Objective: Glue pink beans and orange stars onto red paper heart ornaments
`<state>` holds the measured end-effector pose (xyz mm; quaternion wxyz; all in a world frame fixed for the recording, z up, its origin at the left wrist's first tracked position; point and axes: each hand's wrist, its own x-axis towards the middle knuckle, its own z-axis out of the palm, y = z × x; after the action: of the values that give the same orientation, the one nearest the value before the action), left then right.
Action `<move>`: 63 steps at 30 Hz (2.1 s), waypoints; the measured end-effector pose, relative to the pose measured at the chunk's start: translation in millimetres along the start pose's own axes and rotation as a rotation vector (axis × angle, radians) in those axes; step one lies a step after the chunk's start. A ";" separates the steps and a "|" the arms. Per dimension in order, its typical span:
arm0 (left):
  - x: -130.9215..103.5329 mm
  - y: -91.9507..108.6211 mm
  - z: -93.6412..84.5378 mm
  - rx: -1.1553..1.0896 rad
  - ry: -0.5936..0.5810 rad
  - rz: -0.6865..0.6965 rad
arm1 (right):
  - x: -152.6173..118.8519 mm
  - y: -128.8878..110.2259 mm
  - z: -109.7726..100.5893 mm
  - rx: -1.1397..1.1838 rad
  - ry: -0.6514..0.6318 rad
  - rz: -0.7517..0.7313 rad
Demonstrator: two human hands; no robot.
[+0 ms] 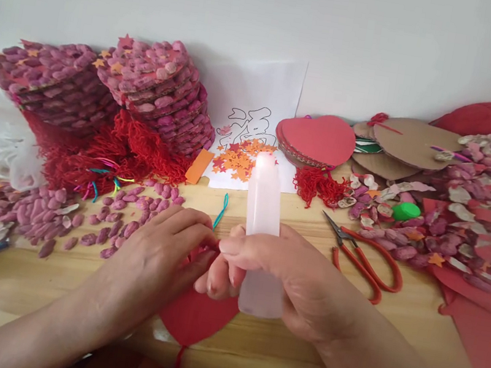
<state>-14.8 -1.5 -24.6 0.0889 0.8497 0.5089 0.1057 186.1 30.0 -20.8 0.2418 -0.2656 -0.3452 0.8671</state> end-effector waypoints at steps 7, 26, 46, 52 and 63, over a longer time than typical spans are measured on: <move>-2.0 -0.2 -2.3 -0.030 -0.032 -0.034 | 3.3 4.8 -2.9 -0.052 0.007 0.057; -3.0 -2.1 -4.4 -0.053 -0.080 -0.124 | 5.8 1.3 -3.9 -0.116 -0.017 0.043; -0.7 -0.8 0.3 -0.050 -0.044 -0.133 | 5.7 1.6 -1.7 -0.183 -0.005 0.072; -2.9 -7.5 -2.3 -0.120 -0.025 -0.137 | 5.8 2.2 -1.1 -0.182 0.001 0.066; -0.9 -24.8 -13.6 -0.260 0.036 -0.156 | 5.6 3.1 0.8 -0.168 0.046 0.091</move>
<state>-39.9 9.8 -18.0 0.1967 0.7870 0.5568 0.1788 180.8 31.0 -24.2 0.1868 -0.3204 -0.3987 0.8388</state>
